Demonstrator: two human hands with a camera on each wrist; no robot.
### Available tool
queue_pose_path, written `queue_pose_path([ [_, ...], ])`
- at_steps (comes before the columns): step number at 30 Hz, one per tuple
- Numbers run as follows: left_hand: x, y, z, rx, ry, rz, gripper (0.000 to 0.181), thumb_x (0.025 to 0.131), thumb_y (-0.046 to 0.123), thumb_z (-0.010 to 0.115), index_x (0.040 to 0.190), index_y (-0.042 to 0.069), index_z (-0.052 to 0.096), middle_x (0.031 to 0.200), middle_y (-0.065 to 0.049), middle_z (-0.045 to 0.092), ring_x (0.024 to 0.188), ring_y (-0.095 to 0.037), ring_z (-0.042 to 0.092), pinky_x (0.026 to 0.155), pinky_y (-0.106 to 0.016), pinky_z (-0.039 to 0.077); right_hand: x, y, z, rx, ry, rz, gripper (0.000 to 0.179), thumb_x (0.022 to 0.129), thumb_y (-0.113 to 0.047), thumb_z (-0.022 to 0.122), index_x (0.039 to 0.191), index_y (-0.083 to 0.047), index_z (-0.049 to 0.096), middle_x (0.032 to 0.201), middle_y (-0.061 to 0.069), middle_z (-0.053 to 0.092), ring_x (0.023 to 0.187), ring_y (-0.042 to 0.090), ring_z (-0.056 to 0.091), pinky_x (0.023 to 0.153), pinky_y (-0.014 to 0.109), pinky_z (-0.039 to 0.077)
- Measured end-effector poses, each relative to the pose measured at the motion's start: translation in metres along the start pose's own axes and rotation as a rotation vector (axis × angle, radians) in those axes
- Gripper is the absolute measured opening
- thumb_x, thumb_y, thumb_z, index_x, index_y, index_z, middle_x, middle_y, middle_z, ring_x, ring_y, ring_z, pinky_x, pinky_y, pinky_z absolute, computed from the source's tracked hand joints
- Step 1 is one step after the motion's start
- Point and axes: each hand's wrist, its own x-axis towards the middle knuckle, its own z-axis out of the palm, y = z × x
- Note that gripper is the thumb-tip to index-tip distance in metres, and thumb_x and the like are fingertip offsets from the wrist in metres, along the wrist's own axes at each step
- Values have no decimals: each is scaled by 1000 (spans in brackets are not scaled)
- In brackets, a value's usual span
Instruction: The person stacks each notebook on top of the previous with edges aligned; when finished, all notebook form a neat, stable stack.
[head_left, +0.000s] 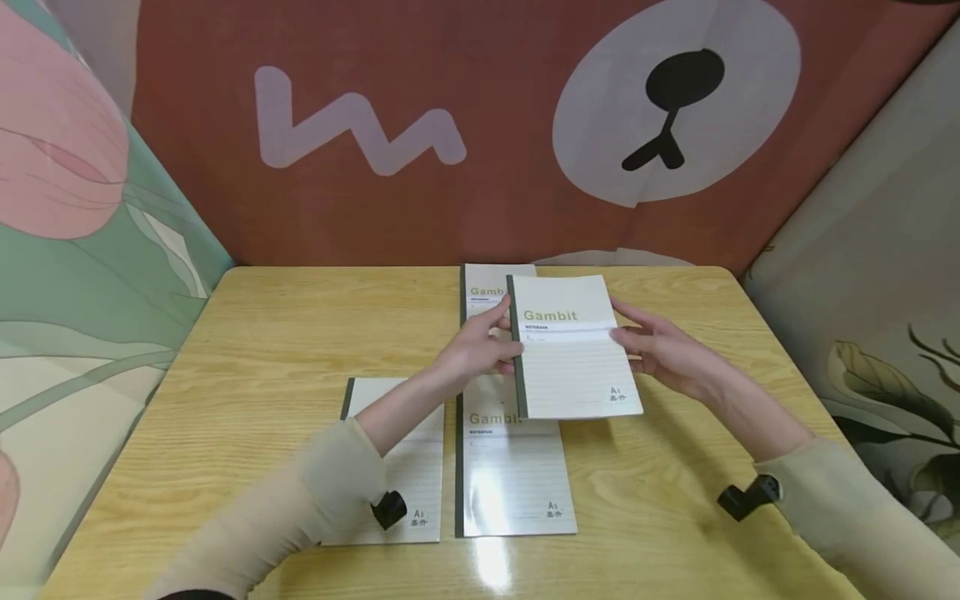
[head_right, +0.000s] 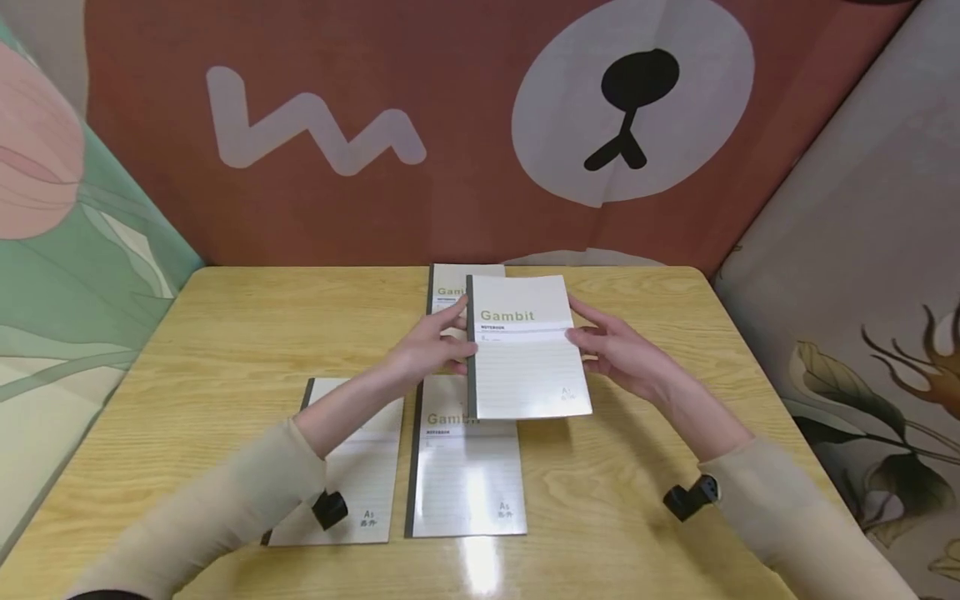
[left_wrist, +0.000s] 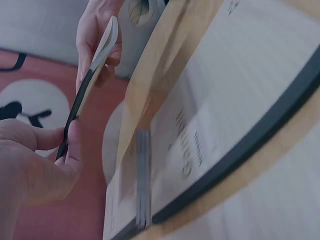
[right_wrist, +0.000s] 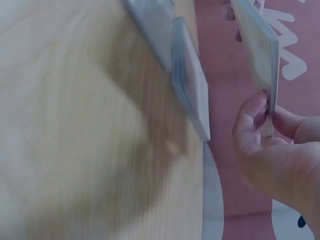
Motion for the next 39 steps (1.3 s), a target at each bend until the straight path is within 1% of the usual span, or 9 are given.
queue_pose_path([
  [7, 13, 0, -35, -9, 125, 0, 72, 101, 6, 62, 164, 18, 28, 134, -9, 52, 75, -13, 60, 89, -39, 61, 45, -11, 25, 90, 141, -46, 65, 107, -28, 55, 165, -27, 24, 120, -11, 69, 103, 6, 68, 84, 24, 57],
  [11, 22, -3, -50, -15, 193, -13, 66, 103, 7, 61, 162, 17, 34, 134, -10, 51, 81, -18, 58, 100, -48, 56, 74, -14, 35, 80, 216, -54, 60, 108, -27, 53, 163, -24, 31, 111, -11, 70, 96, 6, 67, 82, 23, 57],
  [16, 37, -7, -64, 16, 266, -23, 59, 103, 8, 61, 158, 13, 41, 137, -11, 54, 82, -14, 59, 102, -46, 57, 104, -14, 39, 61, 245, -64, 57, 109, -25, 53, 162, -20, 34, 104, -10, 70, 92, 7, 66, 82, 25, 55],
  [20, 50, -13, -70, 38, 307, -28, 57, 101, 5, 63, 155, 10, 45, 127, -11, 57, 79, -14, 59, 100, -46, 58, 124, -10, 38, 40, 244, -84, 56, 108, -23, 54, 161, -16, 36, 97, -10, 72, 83, 7, 65, 77, 26, 54],
  [23, 58, -18, -73, 61, 321, -37, 57, 101, 4, 63, 155, 10, 46, 115, -9, 57, 81, -19, 59, 98, -48, 57, 136, -5, 38, 21, 255, -88, 55, 108, -21, 55, 160, -16, 38, 89, -10, 71, 74, 6, 61, 71, 26, 50],
  [26, 65, -22, -74, 89, 325, -54, 57, 101, 4, 62, 155, 10, 45, 109, -8, 55, 83, -21, 59, 98, -47, 57, 145, 0, 38, 1, 283, -81, 55, 107, -19, 56, 159, -17, 40, 88, -10, 69, 72, 6, 59, 68, 24, 50],
  [30, 70, -27, -74, 141, 323, -73, 57, 102, 6, 62, 156, 11, 44, 110, -9, 54, 87, -20, 57, 97, -44, 58, 153, 6, 38, -63, 321, -78, 54, 106, -18, 58, 158, -16, 43, 85, -10, 64, 73, 7, 59, 68, 22, 51],
  [34, 75, -32, -76, 203, 313, -57, 57, 102, 5, 62, 155, 10, 44, 111, -11, 56, 86, -18, 57, 92, -41, 59, 157, 10, 37, -121, 337, -74, 52, 106, -19, 58, 156, -16, 46, 82, -8, 62, 71, 9, 55, 64, 21, 47],
  [39, 78, -37, -77, 259, 282, -41, 57, 102, 6, 61, 155, 6, 43, 108, -12, 58, 81, -19, 59, 83, -36, 59, 160, 14, 35, -166, 332, -60, 51, 106, -19, 57, 156, -18, 45, 91, -4, 63, 71, 8, 55, 64, 21, 45],
])
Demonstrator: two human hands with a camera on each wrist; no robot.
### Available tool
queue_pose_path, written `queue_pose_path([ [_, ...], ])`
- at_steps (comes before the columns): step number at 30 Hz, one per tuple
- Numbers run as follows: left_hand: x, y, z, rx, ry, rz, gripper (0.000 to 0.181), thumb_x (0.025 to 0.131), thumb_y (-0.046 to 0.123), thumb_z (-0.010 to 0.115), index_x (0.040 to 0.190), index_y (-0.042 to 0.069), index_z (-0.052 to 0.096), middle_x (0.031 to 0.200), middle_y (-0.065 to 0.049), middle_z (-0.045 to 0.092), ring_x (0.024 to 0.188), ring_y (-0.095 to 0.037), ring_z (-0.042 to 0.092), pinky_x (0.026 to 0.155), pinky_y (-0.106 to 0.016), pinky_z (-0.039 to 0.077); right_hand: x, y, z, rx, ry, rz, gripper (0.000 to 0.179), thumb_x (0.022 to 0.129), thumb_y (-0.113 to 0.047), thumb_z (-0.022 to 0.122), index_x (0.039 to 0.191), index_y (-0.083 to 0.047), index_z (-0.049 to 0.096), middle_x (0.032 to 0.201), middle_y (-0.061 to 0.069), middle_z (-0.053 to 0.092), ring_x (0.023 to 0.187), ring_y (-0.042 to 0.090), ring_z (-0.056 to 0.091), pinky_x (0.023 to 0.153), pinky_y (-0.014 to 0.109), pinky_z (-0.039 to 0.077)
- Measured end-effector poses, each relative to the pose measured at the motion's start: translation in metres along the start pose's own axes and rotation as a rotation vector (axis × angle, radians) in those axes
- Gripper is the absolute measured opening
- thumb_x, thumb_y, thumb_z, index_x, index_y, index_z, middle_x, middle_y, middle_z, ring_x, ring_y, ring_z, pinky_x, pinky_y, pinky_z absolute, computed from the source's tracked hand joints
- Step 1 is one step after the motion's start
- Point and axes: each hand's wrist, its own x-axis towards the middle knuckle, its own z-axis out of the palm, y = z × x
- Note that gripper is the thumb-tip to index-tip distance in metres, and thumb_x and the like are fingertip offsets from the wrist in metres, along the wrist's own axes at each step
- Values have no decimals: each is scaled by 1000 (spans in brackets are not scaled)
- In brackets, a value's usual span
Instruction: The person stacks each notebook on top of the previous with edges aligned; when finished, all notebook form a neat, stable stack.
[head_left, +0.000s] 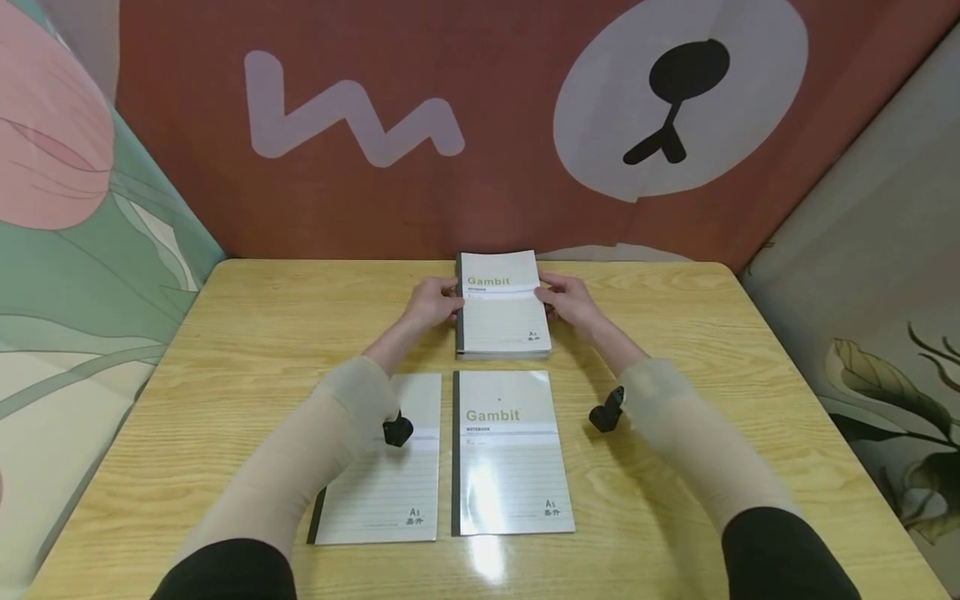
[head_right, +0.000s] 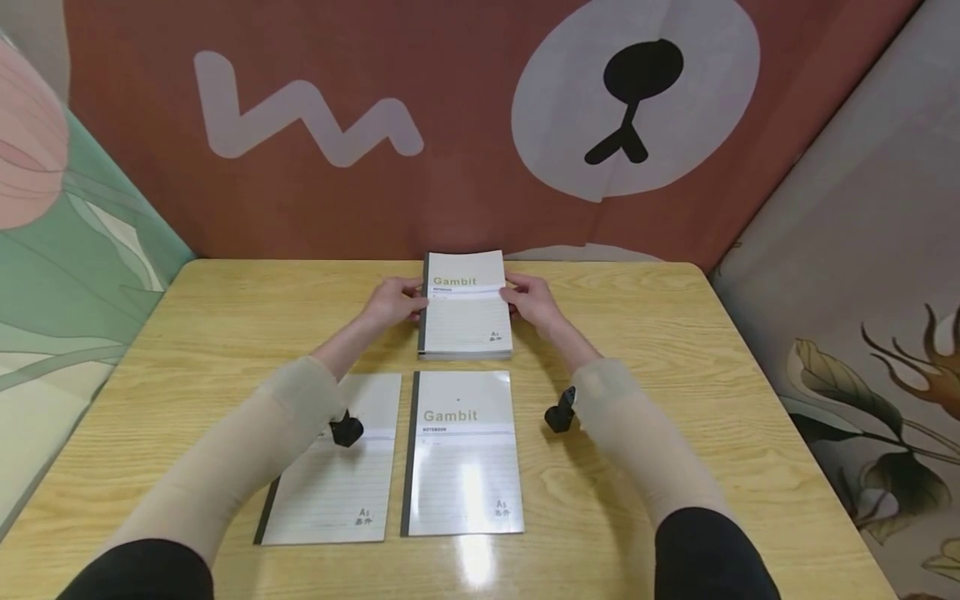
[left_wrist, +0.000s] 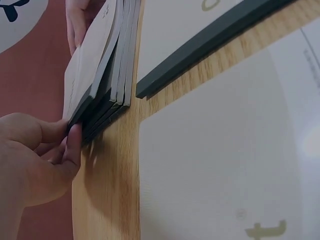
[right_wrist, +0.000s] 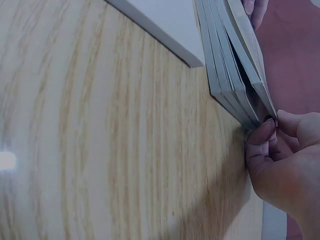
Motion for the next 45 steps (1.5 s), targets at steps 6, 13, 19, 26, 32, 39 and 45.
queue_pose_path([
  [6, 1, -1, -1, 15, -17, -11, 57, 103, 7, 60, 156, 7, 40, 112, -13, 59, 82, -18, 58, 81, -32, 57, 1, 1, 2, -8, 6, -13, 51, 106, -20, 57, 156, -19, 46, 101, 0, 64, 71, 7, 55, 64, 21, 46],
  [13, 4, -3, -1, 102, -17, 0, 57, 103, 8, 60, 156, 7, 40, 124, -17, 61, 85, -16, 58, 68, -18, 49, 2, 4, 5, 1, 10, -32, 51, 107, -18, 56, 156, -17, 45, 97, -2, 66, 71, 5, 58, 64, 19, 48],
  [19, 6, -4, 0, 131, -26, 13, 57, 104, 9, 59, 157, 7, 39, 130, -19, 61, 91, -17, 59, 71, -19, 50, 3, 6, 5, -1, 2, -36, 51, 108, -19, 54, 157, -17, 43, 118, 13, 66, 74, 4, 59, 66, 18, 51],
  [26, 6, -5, 0, 145, -21, 11, 57, 104, 9, 59, 157, 7, 39, 134, -19, 60, 94, -18, 60, 75, -21, 53, 4, 7, 4, -39, -2, -50, 51, 107, -20, 55, 157, -17, 43, 118, 16, 64, 74, 5, 55, 67, 17, 48],
  [32, 6, -6, 1, 135, -28, 2, 58, 104, 10, 59, 158, 9, 38, 138, -19, 58, 97, -19, 61, 82, -26, 58, 5, 8, 3, -75, 7, -50, 51, 107, -19, 55, 157, -16, 42, 107, 11, 63, 72, 6, 55, 64, 18, 49],
  [39, 6, -7, 4, 120, -27, -13, 58, 105, 12, 59, 158, 10, 37, 140, -18, 58, 100, -20, 59, 85, -27, 57, 5, 9, 3, -121, 15, -50, 51, 107, -18, 54, 157, -16, 43, 108, 13, 64, 71, 8, 55, 64, 18, 49],
  [45, 8, -10, 5, 70, -41, -61, 58, 105, 13, 58, 159, 13, 37, 139, -16, 57, 103, -20, 58, 86, -27, 57, 6, 10, 2, -135, 12, -44, 50, 107, -17, 54, 156, -15, 43, 101, 9, 61, 71, 8, 55, 64, 18, 49],
])
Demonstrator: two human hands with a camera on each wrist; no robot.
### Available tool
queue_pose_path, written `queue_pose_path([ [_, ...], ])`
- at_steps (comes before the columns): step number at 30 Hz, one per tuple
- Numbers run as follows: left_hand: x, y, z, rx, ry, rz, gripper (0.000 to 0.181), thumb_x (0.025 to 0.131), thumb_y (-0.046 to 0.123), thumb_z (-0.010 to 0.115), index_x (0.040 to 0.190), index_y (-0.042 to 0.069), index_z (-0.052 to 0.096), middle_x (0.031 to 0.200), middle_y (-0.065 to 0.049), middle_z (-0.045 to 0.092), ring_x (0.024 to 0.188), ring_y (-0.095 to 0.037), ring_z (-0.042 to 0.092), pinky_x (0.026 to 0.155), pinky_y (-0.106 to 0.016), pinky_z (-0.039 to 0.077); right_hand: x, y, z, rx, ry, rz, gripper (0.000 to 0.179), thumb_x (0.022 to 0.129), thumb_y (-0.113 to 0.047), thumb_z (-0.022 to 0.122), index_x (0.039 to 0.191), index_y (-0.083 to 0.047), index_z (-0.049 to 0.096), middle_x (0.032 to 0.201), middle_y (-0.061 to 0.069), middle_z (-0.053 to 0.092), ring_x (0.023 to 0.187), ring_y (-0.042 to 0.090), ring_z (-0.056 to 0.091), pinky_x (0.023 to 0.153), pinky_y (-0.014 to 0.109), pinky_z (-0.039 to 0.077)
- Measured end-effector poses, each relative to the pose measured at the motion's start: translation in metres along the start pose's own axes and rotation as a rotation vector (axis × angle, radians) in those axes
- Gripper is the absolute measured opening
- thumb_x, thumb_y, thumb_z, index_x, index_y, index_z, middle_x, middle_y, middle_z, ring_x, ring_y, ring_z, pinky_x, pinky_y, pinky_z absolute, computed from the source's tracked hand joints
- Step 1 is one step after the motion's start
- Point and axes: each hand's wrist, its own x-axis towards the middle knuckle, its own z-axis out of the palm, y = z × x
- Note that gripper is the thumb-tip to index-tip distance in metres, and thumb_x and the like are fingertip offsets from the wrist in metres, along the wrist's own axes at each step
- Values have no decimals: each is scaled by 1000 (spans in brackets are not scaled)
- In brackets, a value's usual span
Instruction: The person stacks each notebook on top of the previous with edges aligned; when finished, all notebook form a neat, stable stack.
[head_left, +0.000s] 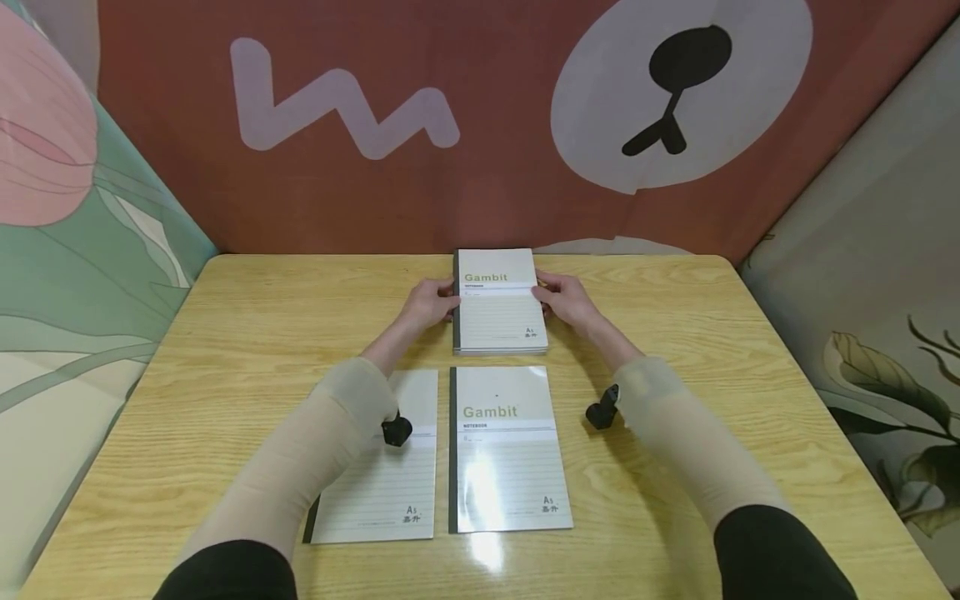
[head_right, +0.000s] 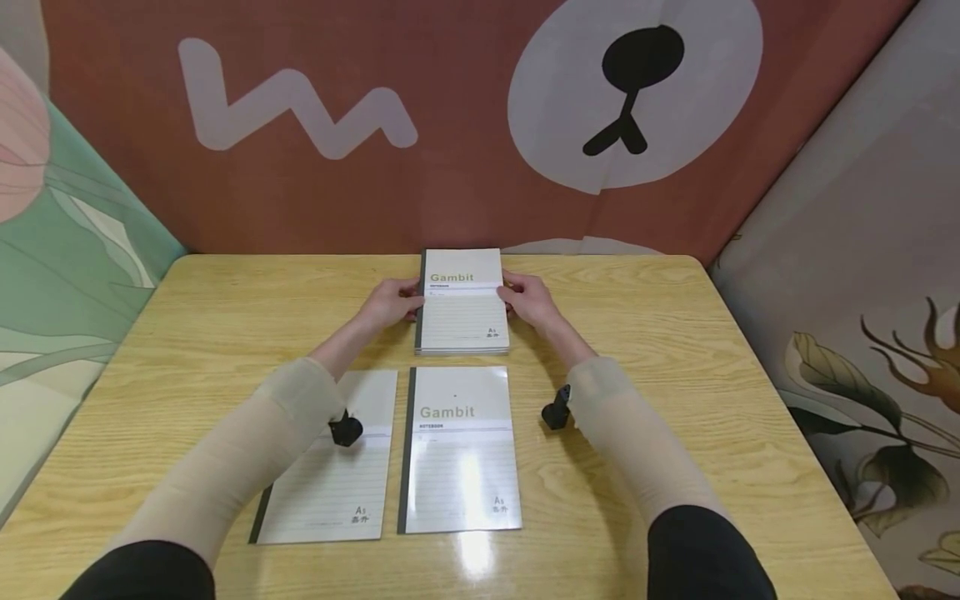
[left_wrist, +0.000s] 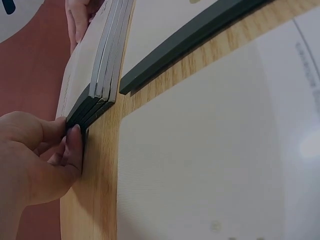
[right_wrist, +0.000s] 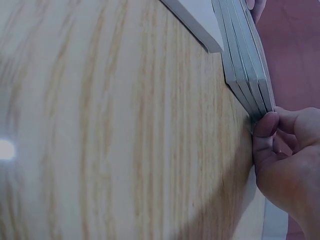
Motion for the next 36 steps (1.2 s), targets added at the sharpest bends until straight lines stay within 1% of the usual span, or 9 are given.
queue_pose_path([
  [3, 1, -1, 0, -27, -9, -17, 57, 106, 14, 57, 159, 14, 37, 138, -15, 56, 102, -19, 58, 84, -26, 56, 0, 0, 0, -10, -8, -3, 50, 108, -16, 54, 156, -14, 43, 107, 12, 63, 72, 8, 54, 64, 19, 50],
  [7, 2, -2, -1, -43, -23, -19, 56, 106, 15, 57, 159, 15, 38, 133, -15, 57, 99, -18, 58, 81, -24, 54, -1, -1, -1, -21, -15, 0, 50, 108, -16, 54, 157, -13, 43, 112, 13, 63, 73, 9, 54, 64, 20, 50],
  [10, 1, -3, -1, -45, -32, -17, 56, 107, 16, 56, 159, 15, 37, 131, -15, 57, 97, -18, 57, 79, -23, 54, -2, -1, -1, -29, -16, -1, 50, 107, -16, 54, 156, -12, 43, 106, 12, 62, 72, 9, 54, 64, 20, 50],
  [13, 1, -3, -1, -42, -41, -12, 56, 107, 16, 55, 159, 15, 36, 132, -15, 56, 98, -18, 57, 80, -23, 54, -2, -2, -1, -34, -15, -2, 51, 107, -16, 55, 156, -11, 43, 98, 8, 60, 72, 10, 54, 63, 21, 51],
  [16, 1, -4, -2, -35, -47, -6, 56, 108, 17, 54, 160, 14, 35, 137, -15, 55, 100, -18, 57, 82, -25, 54, -2, -2, -1, -32, -14, -2, 52, 107, -17, 56, 157, -11, 42, 96, 6, 60, 71, 9, 54, 63, 20, 50],
  [23, 0, -3, 0, -19, -47, -10, 56, 108, 20, 54, 160, 15, 35, 146, -15, 53, 106, -20, 58, 88, -28, 55, -1, 2, -2, -15, -9, -9, 52, 106, -16, 57, 156, -10, 43, 102, 10, 62, 71, 8, 54, 63, 18, 50],
  [28, 0, -4, -1, -34, -62, -8, 56, 108, 21, 55, 160, 16, 35, 148, -14, 52, 108, -19, 58, 92, -29, 56, -2, 3, -2, -15, 15, 0, 52, 106, -16, 58, 155, -10, 45, 105, 12, 64, 70, 8, 55, 62, 18, 51],
  [33, 2, -10, -2, -36, -74, -3, 57, 108, 23, 53, 161, 17, 33, 145, -15, 53, 107, -20, 58, 94, -30, 55, -3, 3, -2, -23, 12, -1, 51, 106, -18, 57, 156, -12, 44, 114, 16, 66, 72, 8, 56, 64, 19, 52],
  [36, 2, -12, -2, -47, -74, -1, 56, 109, 24, 51, 161, 17, 32, 150, -15, 51, 110, -21, 59, 98, -32, 55, -4, 1, -1, -16, 12, 5, 51, 107, -20, 56, 156, -13, 44, 113, 14, 65, 73, 10, 55, 64, 19, 51],
])
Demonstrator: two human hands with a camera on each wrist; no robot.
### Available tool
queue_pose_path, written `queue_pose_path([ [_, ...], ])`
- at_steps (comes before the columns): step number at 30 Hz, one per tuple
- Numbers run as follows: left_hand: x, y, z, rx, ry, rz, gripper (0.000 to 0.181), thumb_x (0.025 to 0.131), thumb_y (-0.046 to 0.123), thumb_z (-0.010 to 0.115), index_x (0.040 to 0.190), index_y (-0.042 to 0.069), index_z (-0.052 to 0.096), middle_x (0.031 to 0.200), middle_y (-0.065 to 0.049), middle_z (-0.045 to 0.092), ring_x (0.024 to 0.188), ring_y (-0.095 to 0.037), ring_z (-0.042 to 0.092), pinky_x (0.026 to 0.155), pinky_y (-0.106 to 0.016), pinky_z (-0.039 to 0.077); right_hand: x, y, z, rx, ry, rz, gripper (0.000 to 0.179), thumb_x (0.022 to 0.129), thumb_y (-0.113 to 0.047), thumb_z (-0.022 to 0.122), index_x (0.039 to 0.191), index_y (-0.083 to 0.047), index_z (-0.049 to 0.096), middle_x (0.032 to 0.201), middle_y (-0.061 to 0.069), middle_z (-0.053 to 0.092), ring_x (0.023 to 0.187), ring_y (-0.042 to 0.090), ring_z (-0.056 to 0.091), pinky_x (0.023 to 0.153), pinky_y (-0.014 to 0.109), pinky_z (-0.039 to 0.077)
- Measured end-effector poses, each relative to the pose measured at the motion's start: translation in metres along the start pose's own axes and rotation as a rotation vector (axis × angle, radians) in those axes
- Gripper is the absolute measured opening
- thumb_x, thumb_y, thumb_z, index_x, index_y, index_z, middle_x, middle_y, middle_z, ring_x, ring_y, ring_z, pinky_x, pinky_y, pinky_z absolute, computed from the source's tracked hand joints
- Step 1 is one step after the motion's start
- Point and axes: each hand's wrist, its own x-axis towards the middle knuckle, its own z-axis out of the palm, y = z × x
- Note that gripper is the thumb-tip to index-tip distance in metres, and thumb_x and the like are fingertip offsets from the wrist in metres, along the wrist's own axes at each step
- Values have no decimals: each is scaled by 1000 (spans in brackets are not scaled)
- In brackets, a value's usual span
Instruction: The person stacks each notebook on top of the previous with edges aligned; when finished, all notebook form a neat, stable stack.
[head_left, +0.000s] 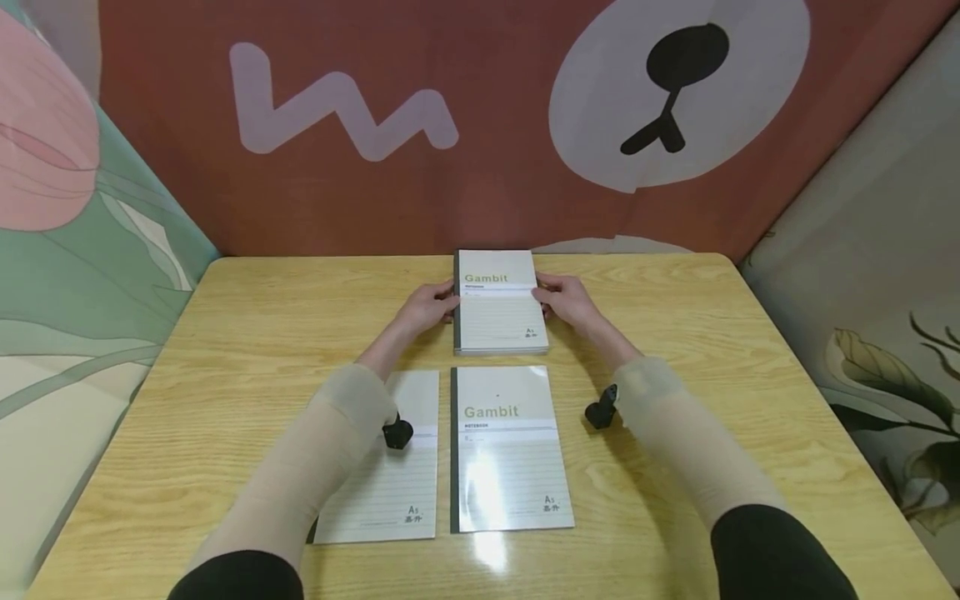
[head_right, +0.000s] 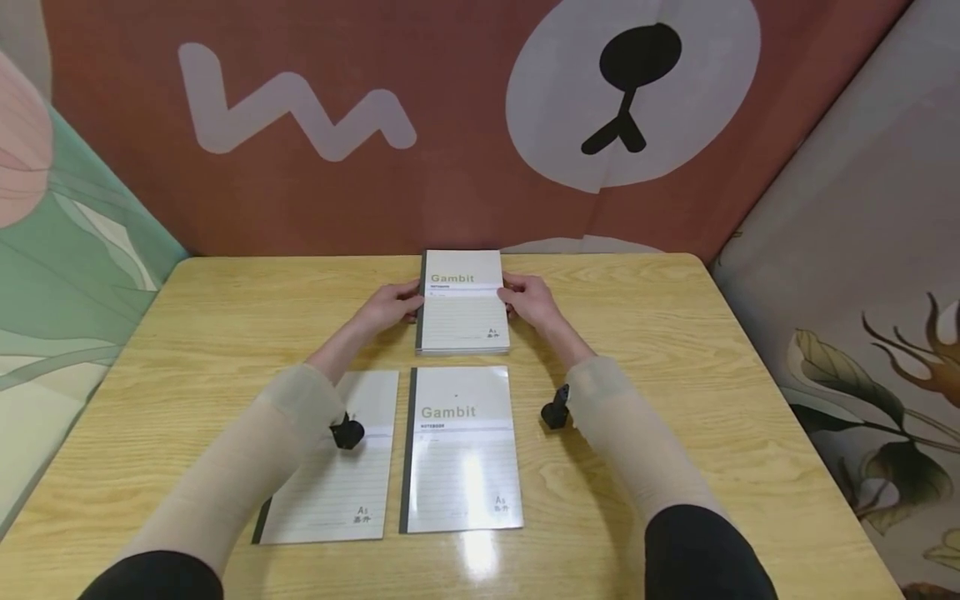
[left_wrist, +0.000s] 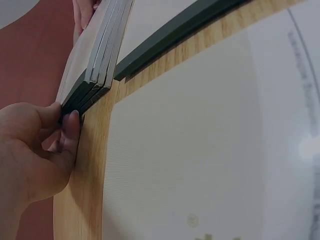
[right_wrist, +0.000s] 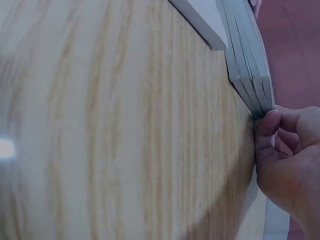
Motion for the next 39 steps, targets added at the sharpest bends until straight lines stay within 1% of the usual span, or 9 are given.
queue_pose_path([
  [5, -4, 5, 0, -43, -14, -13, 60, 111, 30, 47, 164, 13, 26, 164, -12, 39, 124, -24, 56, 113, -39, 49, -2, -2, -5, 72, -1, 29, 54, 105, -20, 59, 156, -10, 42, 95, 4, 61, 71, 9, 53, 63, 18, 50],
  [8, -12, 11, -5, -53, -9, -21, 66, 111, 35, 45, 166, 12, 16, 158, -15, 42, 125, -26, 55, 115, -40, 46, -5, -4, -11, 126, -5, 36, 57, 105, -20, 58, 157, -8, 40, 86, 1, 59, 70, 8, 54, 63, 19, 51],
  [11, -25, 20, -15, -35, 25, 25, 67, 111, 38, 43, 167, 13, 14, 148, -18, 49, 123, -30, 56, 110, -43, 47, -13, -5, -21, 141, 14, 6, 56, 106, -21, 57, 158, -8, 40, 85, 2, 60, 70, 9, 55, 65, 22, 51],
  [17, -56, 36, -33, 31, 26, 174, 61, 111, 38, 42, 165, 16, 24, 148, -19, 52, 129, -36, 57, 111, -50, 50, -43, -11, -40, 82, -1, -108, 54, 107, -25, 55, 157, -8, 43, 110, 15, 61, 88, 21, 64, 77, 29, 58],
  [21, -79, 40, -39, 43, 18, 214, 64, 110, 40, 45, 166, 22, 20, 148, -16, 52, 131, -34, 57, 110, -49, 52, -66, -13, -42, 6, -57, -162, 55, 107, -30, 55, 157, -10, 44, 128, 27, 57, 107, 33, 66, 89, 38, 62],
  [25, -102, 44, -42, 48, -1, 254, 63, 110, 38, 46, 166, 21, 22, 143, -14, 54, 130, -32, 57, 109, -47, 54, -86, -15, -40, -31, -99, -190, 54, 107, -30, 56, 156, -11, 45, 131, 28, 57, 114, 41, 63, 93, 47, 61],
  [29, -122, 40, -38, 109, -53, 289, 60, 111, 35, 44, 164, 15, 27, 143, -17, 54, 130, -34, 57, 106, -48, 55, -106, -17, -38, -66, -135, -198, 53, 106, -30, 57, 155, -12, 45, 131, 24, 58, 112, 45, 62, 93, 52, 59],
  [32, -137, 31, -32, 146, -93, 278, 59, 111, 36, 42, 164, 14, 27, 147, -18, 52, 131, -36, 56, 105, -49, 55, -122, -16, -36, -75, -155, -176, 56, 106, -30, 58, 156, -11, 43, 136, 24, 56, 116, 44, 62, 94, 52, 59],
  [39, -164, 5, -11, 77, -184, 172, 61, 111, 40, 40, 165, 17, 22, 161, -18, 39, 141, -39, 49, 104, -47, 56, -161, -12, -25, 55, -197, -48, 68, 105, -35, 59, 160, -7, 32, 155, 25, 42, 139, 42, 50, 102, 50, 58],
])
